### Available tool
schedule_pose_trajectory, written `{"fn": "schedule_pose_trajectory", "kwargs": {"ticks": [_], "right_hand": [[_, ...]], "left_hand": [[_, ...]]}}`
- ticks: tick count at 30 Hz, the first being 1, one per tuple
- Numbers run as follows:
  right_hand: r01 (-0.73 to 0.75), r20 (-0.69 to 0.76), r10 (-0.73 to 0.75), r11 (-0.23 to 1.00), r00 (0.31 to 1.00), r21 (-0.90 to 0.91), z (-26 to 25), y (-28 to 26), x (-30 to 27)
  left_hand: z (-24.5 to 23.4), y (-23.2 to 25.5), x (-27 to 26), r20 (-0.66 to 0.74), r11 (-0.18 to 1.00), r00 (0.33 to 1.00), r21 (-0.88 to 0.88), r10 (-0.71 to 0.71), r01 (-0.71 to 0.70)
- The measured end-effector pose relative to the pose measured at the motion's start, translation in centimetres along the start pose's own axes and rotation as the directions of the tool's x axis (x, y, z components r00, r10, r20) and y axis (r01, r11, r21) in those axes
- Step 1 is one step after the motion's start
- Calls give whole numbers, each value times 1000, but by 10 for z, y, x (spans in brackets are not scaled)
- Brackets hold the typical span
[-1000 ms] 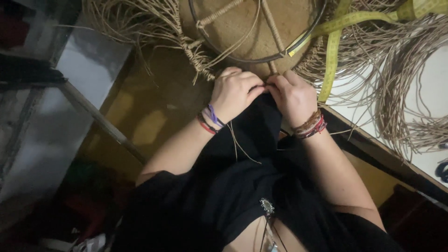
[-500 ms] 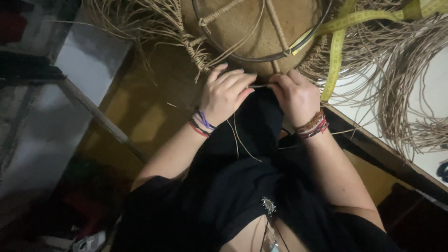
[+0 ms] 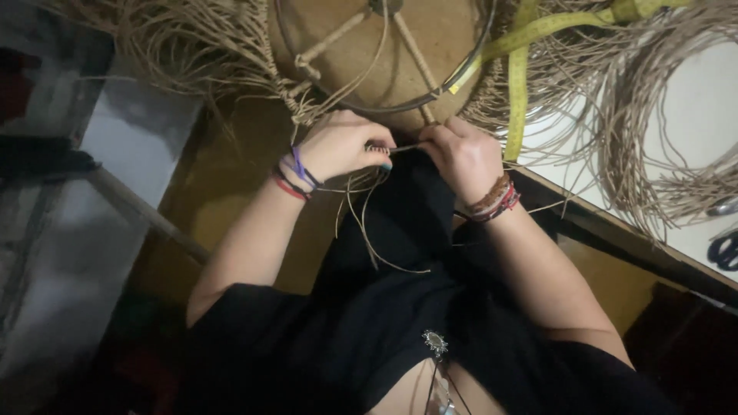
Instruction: Weaving and tying natural fiber strips onto a circular frame to create a decorative lampshade or basket.
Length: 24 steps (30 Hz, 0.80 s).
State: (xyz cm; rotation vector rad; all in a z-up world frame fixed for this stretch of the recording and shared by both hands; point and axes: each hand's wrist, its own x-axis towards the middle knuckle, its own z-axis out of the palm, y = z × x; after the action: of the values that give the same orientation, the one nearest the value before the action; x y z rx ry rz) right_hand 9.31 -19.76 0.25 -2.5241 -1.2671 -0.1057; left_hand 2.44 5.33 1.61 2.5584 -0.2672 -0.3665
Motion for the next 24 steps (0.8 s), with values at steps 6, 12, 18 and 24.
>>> {"fn": "schedule_pose_trajectory", "kwargs": {"ticks": [6, 12, 18, 24], "right_hand": [[30, -26, -30, 1000, 999, 7, 4, 4, -3], [37, -75, -37, 999, 996, 3, 1, 1, 0], [63, -28, -61, 996, 998, 64, -1, 3, 4], [84, -4, -84, 996, 996, 34, 2, 8, 0]], "left_hand": [[49, 8, -22, -493, 960, 833, 235, 252, -152], [68, 11, -20, -717, 877, 530, 466, 453, -118], [79, 33, -1, -838, 932, 524, 295, 149, 208], [139, -34, -10, -962, 856, 242, 230, 128, 463]]}}
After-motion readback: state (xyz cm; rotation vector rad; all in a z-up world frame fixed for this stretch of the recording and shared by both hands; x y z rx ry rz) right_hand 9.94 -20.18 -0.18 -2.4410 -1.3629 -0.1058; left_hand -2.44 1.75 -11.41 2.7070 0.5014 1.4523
